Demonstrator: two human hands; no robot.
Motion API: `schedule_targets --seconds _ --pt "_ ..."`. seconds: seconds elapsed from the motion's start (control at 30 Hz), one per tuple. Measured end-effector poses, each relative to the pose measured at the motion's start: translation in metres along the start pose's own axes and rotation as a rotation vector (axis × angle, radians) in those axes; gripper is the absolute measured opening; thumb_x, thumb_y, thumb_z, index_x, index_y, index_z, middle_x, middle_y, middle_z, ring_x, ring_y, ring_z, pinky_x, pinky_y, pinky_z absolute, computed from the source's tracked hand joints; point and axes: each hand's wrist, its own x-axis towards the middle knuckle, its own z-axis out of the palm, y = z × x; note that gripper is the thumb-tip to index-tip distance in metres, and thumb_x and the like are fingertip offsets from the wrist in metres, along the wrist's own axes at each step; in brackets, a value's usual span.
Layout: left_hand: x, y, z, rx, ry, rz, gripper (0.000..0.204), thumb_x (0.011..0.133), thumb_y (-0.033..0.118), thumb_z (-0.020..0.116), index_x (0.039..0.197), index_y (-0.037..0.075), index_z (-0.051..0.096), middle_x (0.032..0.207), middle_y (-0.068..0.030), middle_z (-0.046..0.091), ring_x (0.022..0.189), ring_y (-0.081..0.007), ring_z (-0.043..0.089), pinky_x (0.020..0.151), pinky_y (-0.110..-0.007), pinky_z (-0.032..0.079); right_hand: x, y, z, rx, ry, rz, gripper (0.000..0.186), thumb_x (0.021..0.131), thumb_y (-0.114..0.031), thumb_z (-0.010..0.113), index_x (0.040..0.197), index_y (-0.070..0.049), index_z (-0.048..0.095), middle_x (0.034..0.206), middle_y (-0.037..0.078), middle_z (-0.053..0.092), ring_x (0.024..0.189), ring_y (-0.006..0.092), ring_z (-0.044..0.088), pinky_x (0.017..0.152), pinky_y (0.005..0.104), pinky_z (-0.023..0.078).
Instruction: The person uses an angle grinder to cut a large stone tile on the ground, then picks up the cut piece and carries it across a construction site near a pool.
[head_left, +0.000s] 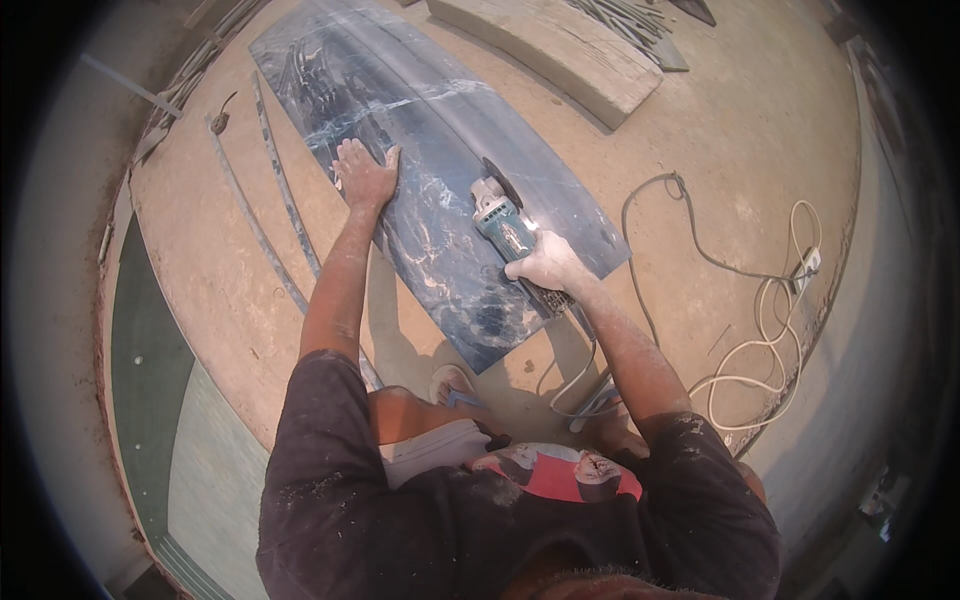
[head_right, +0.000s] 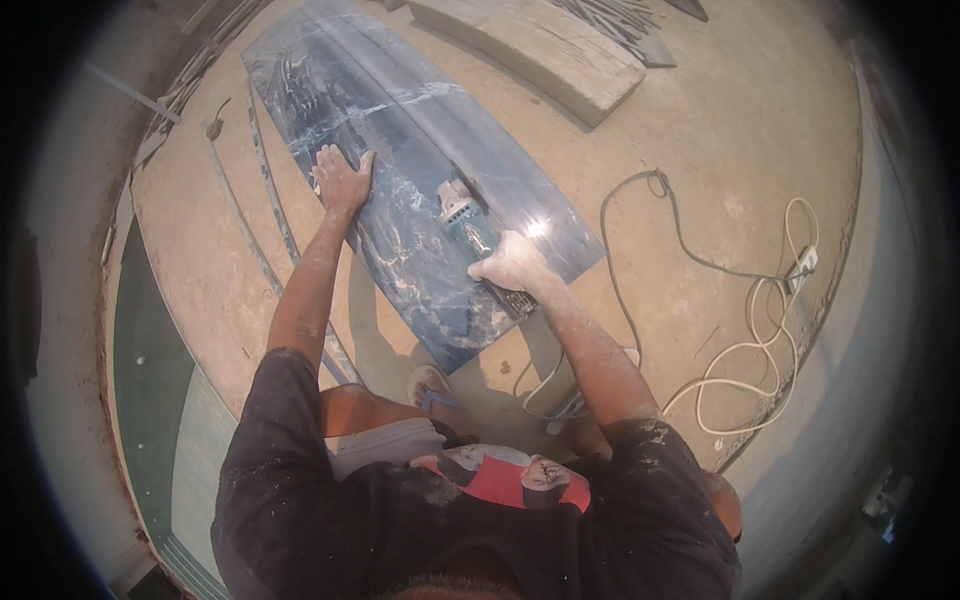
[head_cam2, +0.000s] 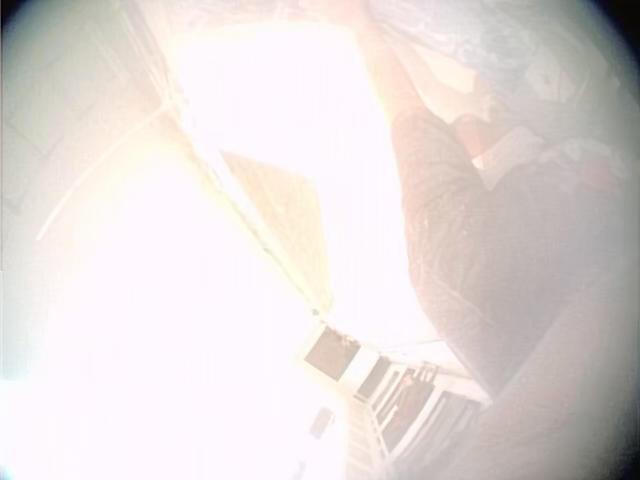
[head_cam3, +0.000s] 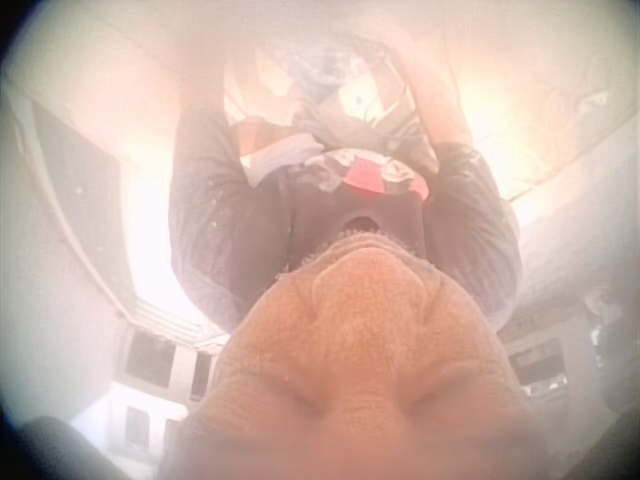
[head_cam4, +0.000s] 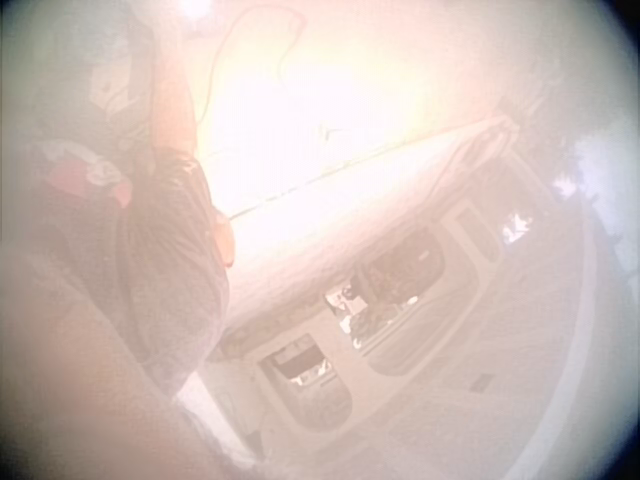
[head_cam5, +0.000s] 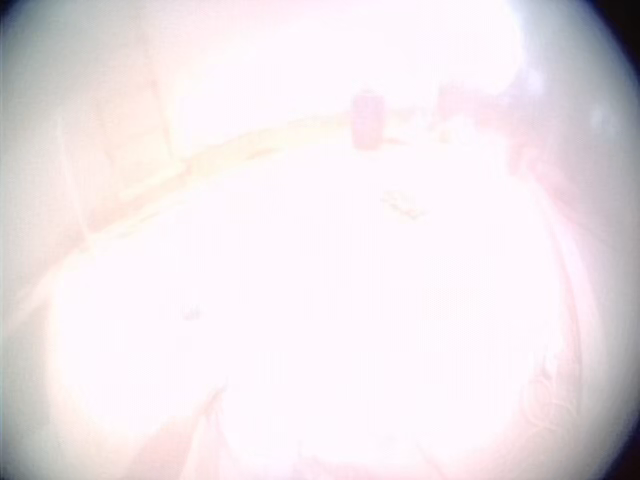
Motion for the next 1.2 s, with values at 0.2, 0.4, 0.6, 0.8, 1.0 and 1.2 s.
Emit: schedule_targets --seconds 0.2,0.4,0.6,0.8,1.0,1.2 --pt "0.0 0.002 0.002 -0.009 0.023 0.011 0.099 0.099 0.067 0.051 0.154 -0.013 0.036 0.164 -0.0301 0.033 0.157 -0.0431 0.025 0.129 -0.055 0.017 -0.003 0.003 -0.001 0.012 -0.005 0.007 0.08 0.063 -0.037 0.083 0.119 0.016 0.065 0.107 0.028 0.074 0.101 0.035 0.074 0.087 0.0392 0.058" --pt "0.0 0.0 0.002 -0.009 0.024 0.013 0.098 0.099 0.067 0.051 0.155 -0.013 0.036 0.164 -0.0304 0.033 0.157 -0.0433 0.024 0.129 -0.055 0.017 -0.003 0.006 0.0 0.003 -0.005 0.002 0.08 0.063 -0.037 0.082 0.12 0.016 0.064 0.108 0.028 0.074 0.102 0.0349 0.074 0.088 0.0394 0.058" --pt "0.001 -0.003 0.004 -0.013 0.02 0.009 0.098 0.099 0.066 0.051 0.155 -0.012 0.035 0.165 -0.0308 0.031 0.157 -0.0434 0.023 0.129 -0.055 0.016 -0.006 0.005 0.0 0.005 0.004 -0.007 0.08 0.063 -0.037 0.083 0.12 0.016 0.064 0.108 0.028 0.074 0.102 0.0346 0.074 0.088 0.0392 0.058" --pt "0.001 -0.001 0.005 -0.021 0.017 0.011 0.098 0.1 0.067 0.051 0.155 -0.013 0.035 0.165 -0.031 0.031 0.157 -0.0435 0.023 0.129 -0.056 0.016 -0.009 0.006 -0.001 -0.005 -0.006 0.011 0.079 0.064 -0.036 0.083 0.12 0.017 0.064 0.108 0.028 0.073 0.102 0.0347 0.073 0.088 0.0391 0.058" --pt "0.0 -0.003 0.006 -0.012 0.036 0.014 0.098 0.099 0.067 0.051 0.154 -0.013 0.036 0.164 -0.0309 0.033 0.156 -0.0436 0.025 0.128 -0.056 0.017 -0.007 0.013 0.003 0.008 -0.013 0.009 0.079 0.064 -0.037 0.083 0.119 0.016 0.064 0.107 0.028 0.073 0.101 0.0348 0.073 0.087 0.0392 0.058" --pt "0.0 -0.002 0.005 0.002 0.046 0.019 0.098 0.099 0.067 0.051 0.153 -0.013 0.038 0.163 -0.0306 0.034 0.156 -0.0436 0.026 0.128 -0.056 0.018 -0.01 0.011 0.001 0.0 -0.016 0.027 0.078 0.064 -0.036 0.083 0.118 0.016 0.064 0.107 0.028 0.073 0.1 0.0344 0.073 0.086 0.0391 0.058"
